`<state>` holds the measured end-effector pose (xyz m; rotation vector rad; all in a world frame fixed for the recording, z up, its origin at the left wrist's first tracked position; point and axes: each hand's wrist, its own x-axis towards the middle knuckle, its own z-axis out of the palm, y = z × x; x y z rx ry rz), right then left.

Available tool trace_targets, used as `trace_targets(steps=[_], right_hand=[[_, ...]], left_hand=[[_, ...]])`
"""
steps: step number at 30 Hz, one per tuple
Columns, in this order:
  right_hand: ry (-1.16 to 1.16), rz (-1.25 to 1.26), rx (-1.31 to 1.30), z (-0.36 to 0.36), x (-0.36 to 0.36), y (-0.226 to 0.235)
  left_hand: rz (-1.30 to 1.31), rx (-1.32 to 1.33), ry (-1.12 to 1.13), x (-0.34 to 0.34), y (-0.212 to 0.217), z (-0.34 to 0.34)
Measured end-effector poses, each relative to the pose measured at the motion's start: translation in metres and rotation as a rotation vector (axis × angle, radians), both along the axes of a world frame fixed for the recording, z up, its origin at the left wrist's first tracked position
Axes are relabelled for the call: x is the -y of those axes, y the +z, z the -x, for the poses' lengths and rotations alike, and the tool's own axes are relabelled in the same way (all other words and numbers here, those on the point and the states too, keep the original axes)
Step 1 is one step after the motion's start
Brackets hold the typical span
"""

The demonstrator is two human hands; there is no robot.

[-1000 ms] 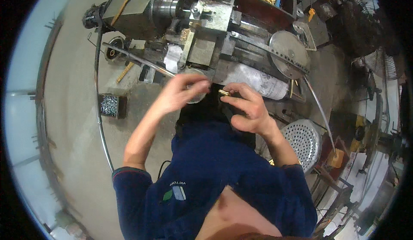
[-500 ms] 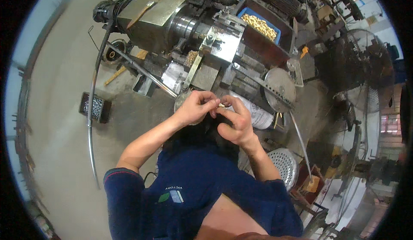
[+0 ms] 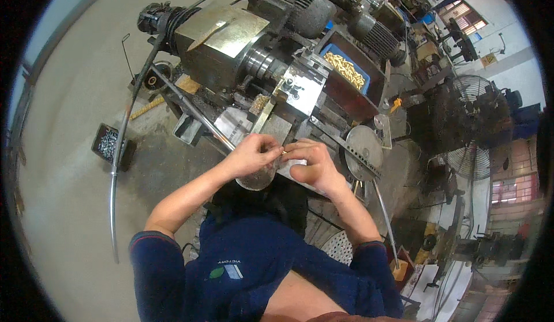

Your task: The person operates a metalworking machine, repeatedly inserting small brass components into the machine and using a long metal rod to push them through. The person collects the processed components in a perforated metal tray.

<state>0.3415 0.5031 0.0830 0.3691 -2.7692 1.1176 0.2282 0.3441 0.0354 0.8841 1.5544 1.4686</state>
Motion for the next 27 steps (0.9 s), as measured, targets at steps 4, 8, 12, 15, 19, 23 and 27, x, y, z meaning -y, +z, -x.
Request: trace_targets(steps=[4,8,12,15,19,23,27], right_hand=[[-0.013,-0.206,-0.220,0.037,-0.013,0.014],[-0.245,-0.509,-0.222,0.111,-0.033,0.026],[-0.385,-0.809,0.029,0.168,-0.042,0.003],[-0.433,-0.742,-0.033,0.179,-0.053,-0.014],[-0.274,-0.534,0.081,0.179,-0.068,-0.019],[-0.286,-0.400,0.131,0.180,-0.047,-0.005],[-0.335,-0.437,0.207,0.184,-0.040,0.001]], left_hand=[[0.061,-0.080,0.094,0.051,0.028,0.041],[0.221,-0.455,0.586,0.135,0.044,0.092],[0.704,-1.053,0.858,0.236,0.029,0.125],[0.876,-0.877,0.759,0.272,0.020,0.113],[0.658,-0.806,0.788,0.285,-0.016,0.084],[0.828,-0.770,0.829,0.278,-0.025,0.099],[0.956,-0.842,0.811,0.269,-0.021,0.108]])
